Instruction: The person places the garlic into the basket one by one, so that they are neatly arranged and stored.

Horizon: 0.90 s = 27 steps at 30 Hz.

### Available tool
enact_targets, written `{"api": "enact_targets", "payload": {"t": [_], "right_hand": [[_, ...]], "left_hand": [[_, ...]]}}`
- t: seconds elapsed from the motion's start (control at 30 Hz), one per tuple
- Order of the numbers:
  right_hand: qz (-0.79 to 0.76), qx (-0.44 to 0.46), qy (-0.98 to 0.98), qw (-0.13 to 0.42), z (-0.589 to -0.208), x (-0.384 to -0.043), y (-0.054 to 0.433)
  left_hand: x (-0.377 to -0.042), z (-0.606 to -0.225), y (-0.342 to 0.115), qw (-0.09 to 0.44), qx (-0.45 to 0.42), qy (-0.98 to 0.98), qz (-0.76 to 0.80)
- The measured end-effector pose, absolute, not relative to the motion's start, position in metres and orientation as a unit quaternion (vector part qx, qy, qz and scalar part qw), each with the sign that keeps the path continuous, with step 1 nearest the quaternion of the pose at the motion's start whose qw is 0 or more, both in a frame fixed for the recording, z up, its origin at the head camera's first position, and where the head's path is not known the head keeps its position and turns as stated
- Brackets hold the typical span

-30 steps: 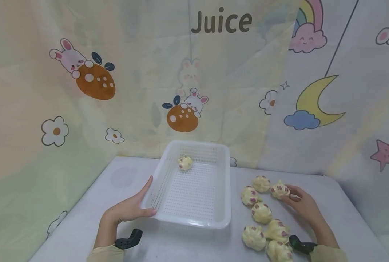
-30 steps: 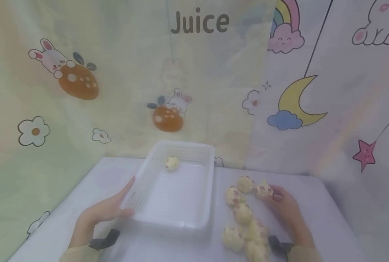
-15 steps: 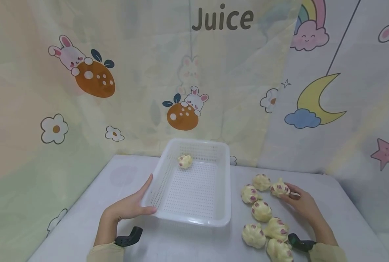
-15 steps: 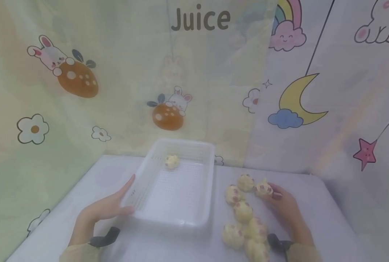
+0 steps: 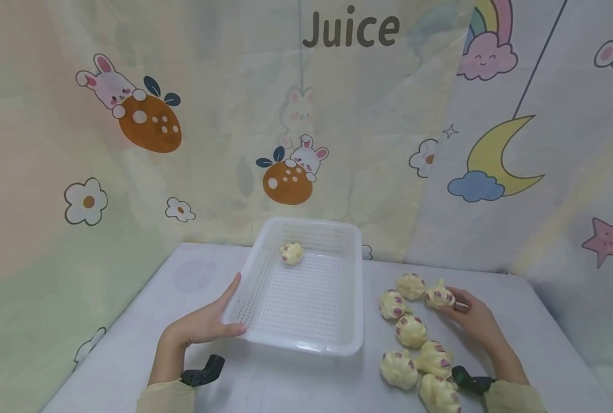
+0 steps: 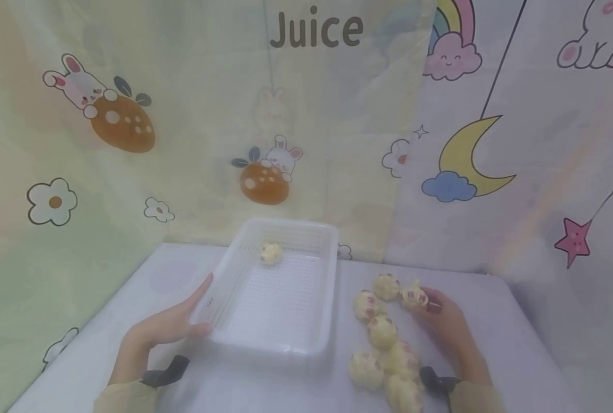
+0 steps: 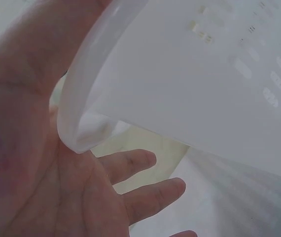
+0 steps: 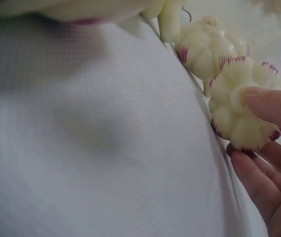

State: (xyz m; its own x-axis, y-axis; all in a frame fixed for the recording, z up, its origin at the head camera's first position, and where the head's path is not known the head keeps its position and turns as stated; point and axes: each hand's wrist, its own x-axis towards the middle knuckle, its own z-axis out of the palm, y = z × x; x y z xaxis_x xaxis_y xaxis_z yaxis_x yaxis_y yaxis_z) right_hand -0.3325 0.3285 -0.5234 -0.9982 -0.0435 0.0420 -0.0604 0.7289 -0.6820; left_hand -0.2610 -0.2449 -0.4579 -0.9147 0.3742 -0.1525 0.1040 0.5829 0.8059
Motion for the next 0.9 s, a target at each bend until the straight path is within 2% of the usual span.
{"api": "enact_targets", "payload": {"t": [0.9], "right_hand": [[0.380,0.014,-0.925,-0.014,-0.508,-0.328,0.335]], "left_hand": [[-0.264,-0.461,-0.247,0.167,0.121,0.872,0.443]]}}
